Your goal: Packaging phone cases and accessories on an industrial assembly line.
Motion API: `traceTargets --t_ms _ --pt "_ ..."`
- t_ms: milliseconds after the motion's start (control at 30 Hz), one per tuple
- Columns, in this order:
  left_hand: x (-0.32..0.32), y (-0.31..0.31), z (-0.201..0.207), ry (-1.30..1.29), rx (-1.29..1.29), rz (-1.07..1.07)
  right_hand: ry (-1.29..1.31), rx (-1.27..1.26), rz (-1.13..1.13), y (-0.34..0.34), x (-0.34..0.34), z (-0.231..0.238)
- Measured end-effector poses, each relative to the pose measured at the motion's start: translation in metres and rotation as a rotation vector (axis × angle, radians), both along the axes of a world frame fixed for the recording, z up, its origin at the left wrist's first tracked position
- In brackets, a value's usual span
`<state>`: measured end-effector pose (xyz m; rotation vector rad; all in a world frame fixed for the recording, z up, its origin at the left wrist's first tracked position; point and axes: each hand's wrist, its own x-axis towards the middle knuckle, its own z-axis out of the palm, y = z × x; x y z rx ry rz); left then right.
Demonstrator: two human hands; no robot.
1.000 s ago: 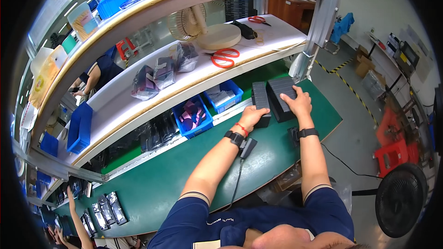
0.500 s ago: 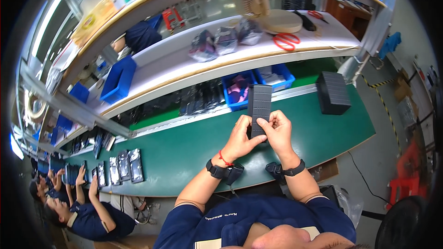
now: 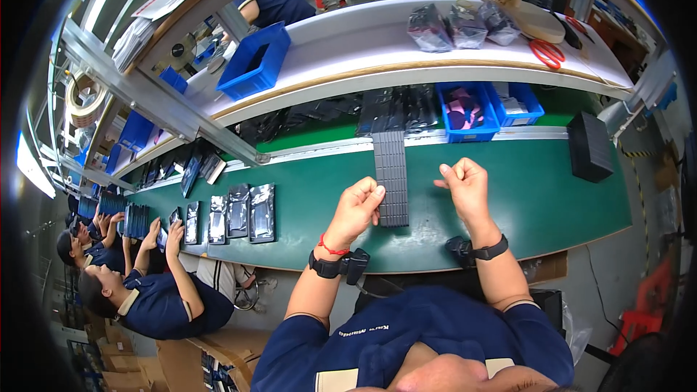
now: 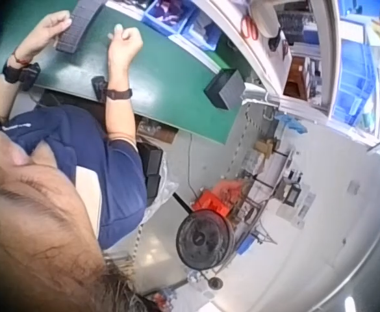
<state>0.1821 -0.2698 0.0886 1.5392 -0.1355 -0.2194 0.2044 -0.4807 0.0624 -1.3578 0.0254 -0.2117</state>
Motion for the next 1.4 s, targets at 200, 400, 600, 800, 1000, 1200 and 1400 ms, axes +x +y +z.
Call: traceTargets --t_ms 200,400,600,800,1000,1200,1400 --pt "-0.007 0.000 -0.007 -0.135 0.222 -0.009 -0.099 -0.140 0.170 0.047 -0.006 0.001" --pt "-0.004 0.003 -0.014 -0.258 0.255 0.037 0.086 0.004 0.224 0.056 -0.009 0.011" --pt "-0.002 0.007 -0.008 -0.244 0.311 0.019 0.002 -0.074 0.210 0.054 -0.009 0.008" --pt "-0.012 0.014 0.000 -0.091 0.142 0.045 -0.054 -0.151 0.248 0.050 -0.008 0.012" --pt "-0.017 0.071 0.003 -0.117 0.300 0.350 0.039 0.079 0.304 0.013 0.001 0.011" --pt "-0.018 0.062 -0.002 -0.004 0.187 0.225 0.366 -0.225 0.394 -0.025 0.007 -0.020" --pt "-0.031 0.037 -0.013 -0.082 0.335 0.173 -0.105 -0.418 0.281 0.044 -0.017 0.008"
